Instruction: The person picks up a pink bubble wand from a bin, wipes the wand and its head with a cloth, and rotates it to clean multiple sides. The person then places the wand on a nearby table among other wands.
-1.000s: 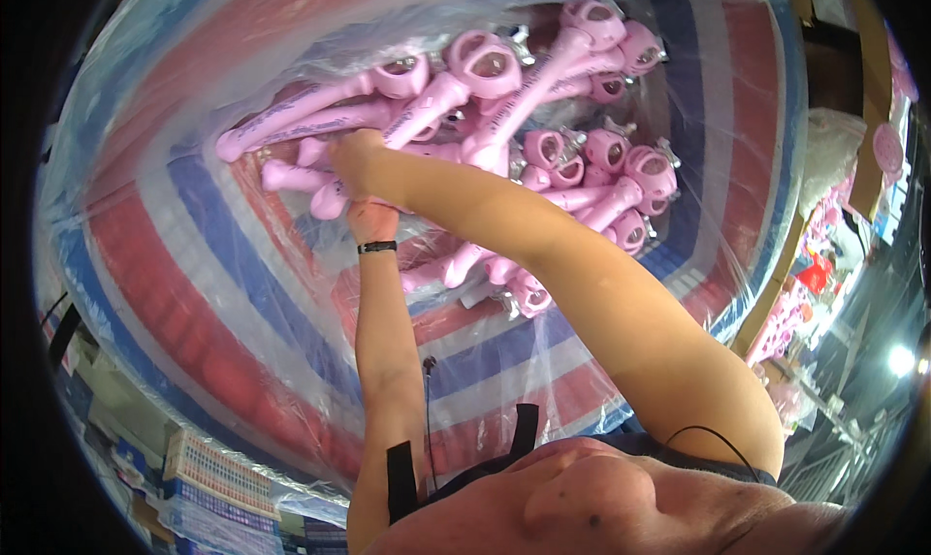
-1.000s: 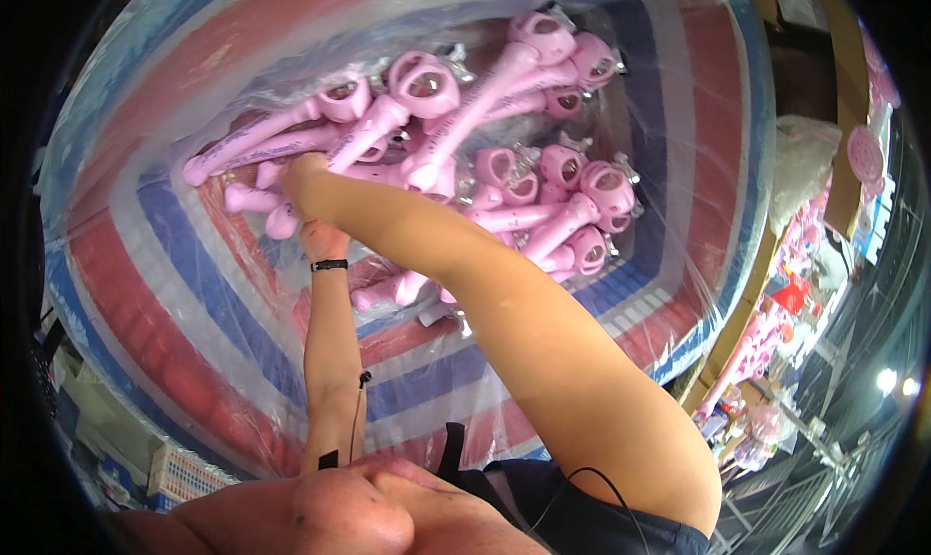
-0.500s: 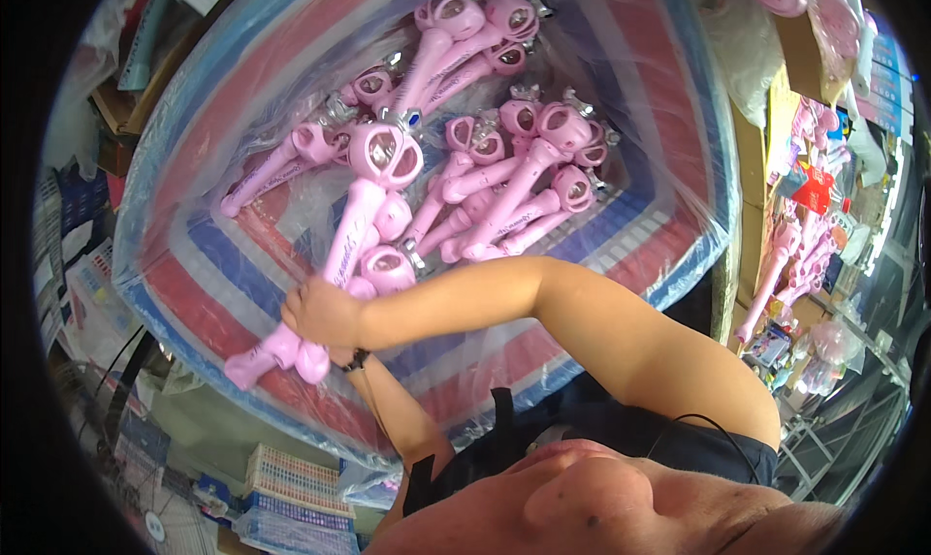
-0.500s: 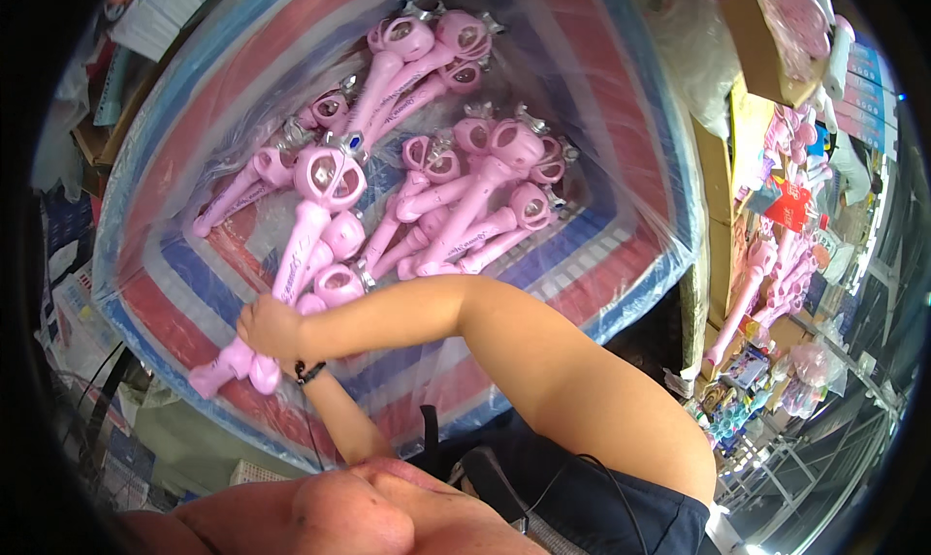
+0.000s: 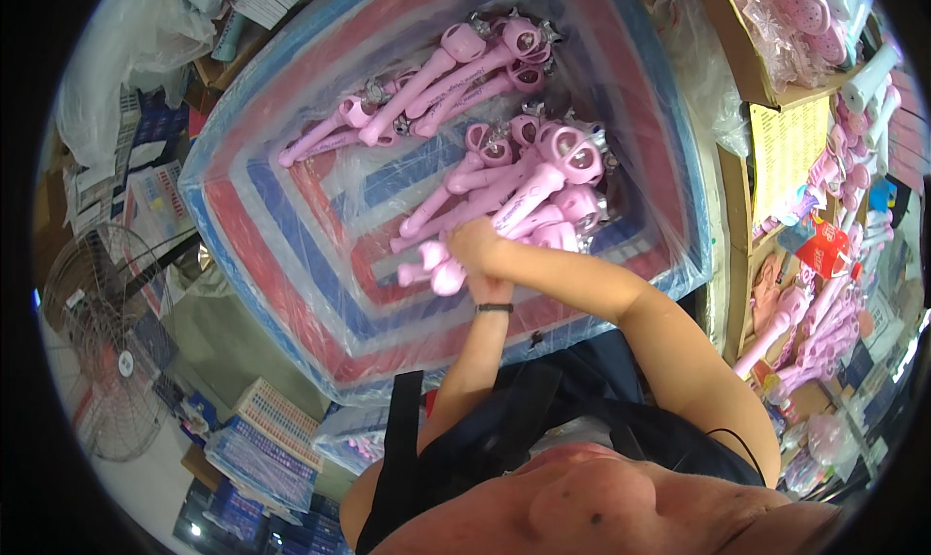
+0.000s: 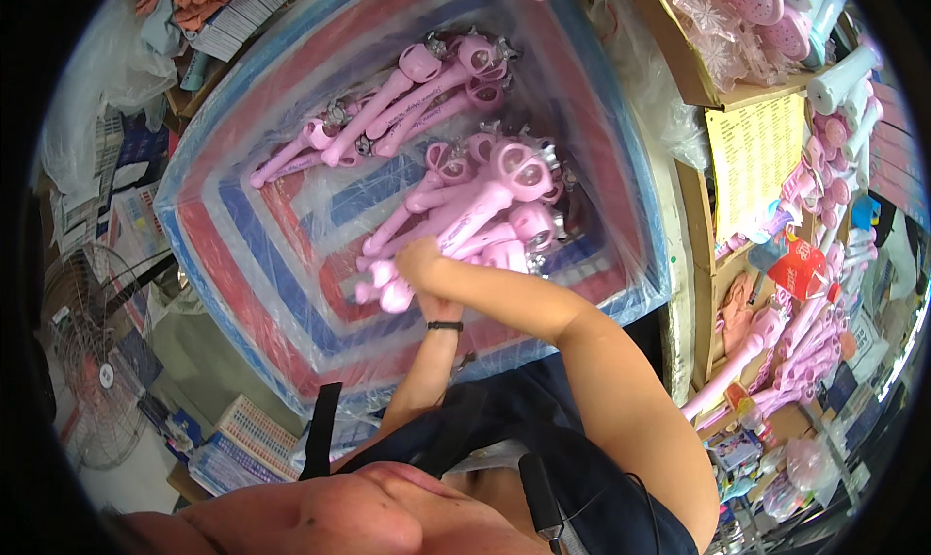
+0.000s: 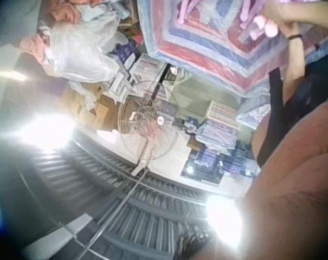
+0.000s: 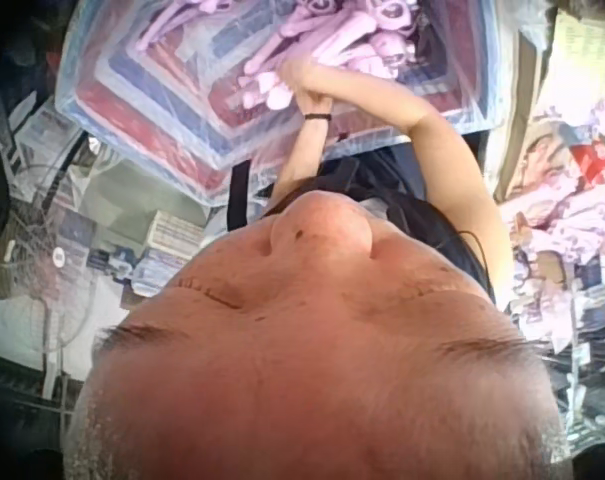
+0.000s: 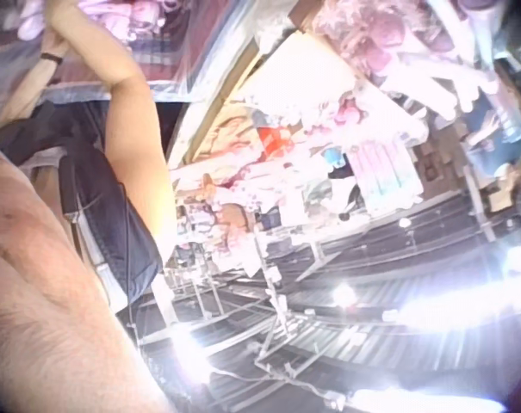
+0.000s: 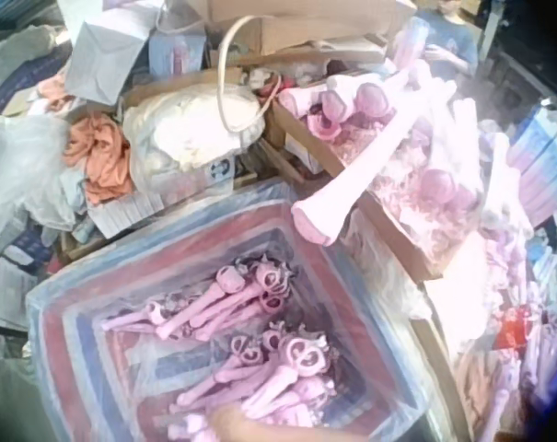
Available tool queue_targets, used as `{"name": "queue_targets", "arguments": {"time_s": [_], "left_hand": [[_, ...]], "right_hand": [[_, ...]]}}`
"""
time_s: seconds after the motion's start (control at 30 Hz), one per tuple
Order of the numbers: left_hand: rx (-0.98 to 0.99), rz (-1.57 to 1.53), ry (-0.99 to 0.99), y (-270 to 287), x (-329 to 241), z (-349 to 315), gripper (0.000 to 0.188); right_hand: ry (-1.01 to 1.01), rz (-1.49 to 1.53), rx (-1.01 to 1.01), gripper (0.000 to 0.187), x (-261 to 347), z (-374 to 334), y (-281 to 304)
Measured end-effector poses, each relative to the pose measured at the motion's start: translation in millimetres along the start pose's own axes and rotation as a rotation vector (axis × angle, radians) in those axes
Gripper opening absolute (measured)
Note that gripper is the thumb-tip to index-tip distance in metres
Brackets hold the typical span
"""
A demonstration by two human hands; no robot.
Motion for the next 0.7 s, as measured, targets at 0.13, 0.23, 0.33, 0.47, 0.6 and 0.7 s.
{"name": "queue_targets", "arguments": {"time_s": [0.13,0.23,0.33,0.47,0.6,0.7], "left_hand": [[0.001,0.084,0.065,24,51,28,0.041],[0.164,0.183,0.185,36,88,36,0.038],[0.913,1.664,-0.282,11,113,22,0.040],[1.140,2.069,-0.292,4,131,9,0.042],[0.014,0.616,0.545,47,119,15,0.060],[-0.091,0.875,0.833,65,99,-8,0.040]], "right_hand": [[0.014,-0.105,0.190,0.028,-49,0,-9],[0.038,-0.043,0.220,0.032,-61,4,-14],[-0.016,0.116,-0.084,0.039,-68,18,-4],[-0.104,0.145,-0.341,0.047,-89,39,-12],[-0.115,0.050,-0.467,0.034,-119,48,-27],[0.041,0.176,-0.582,0.045,-126,26,-24]]}}
Point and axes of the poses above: each hand's wrist, its own z-axis towards the middle knuckle, its own y-axis out of the back of the hand, x = y × z, the point moved 9 cm from there along z, towards the middle knuckle, and after that the axes turned 11 degrees about -y, right-handed, at the moved point
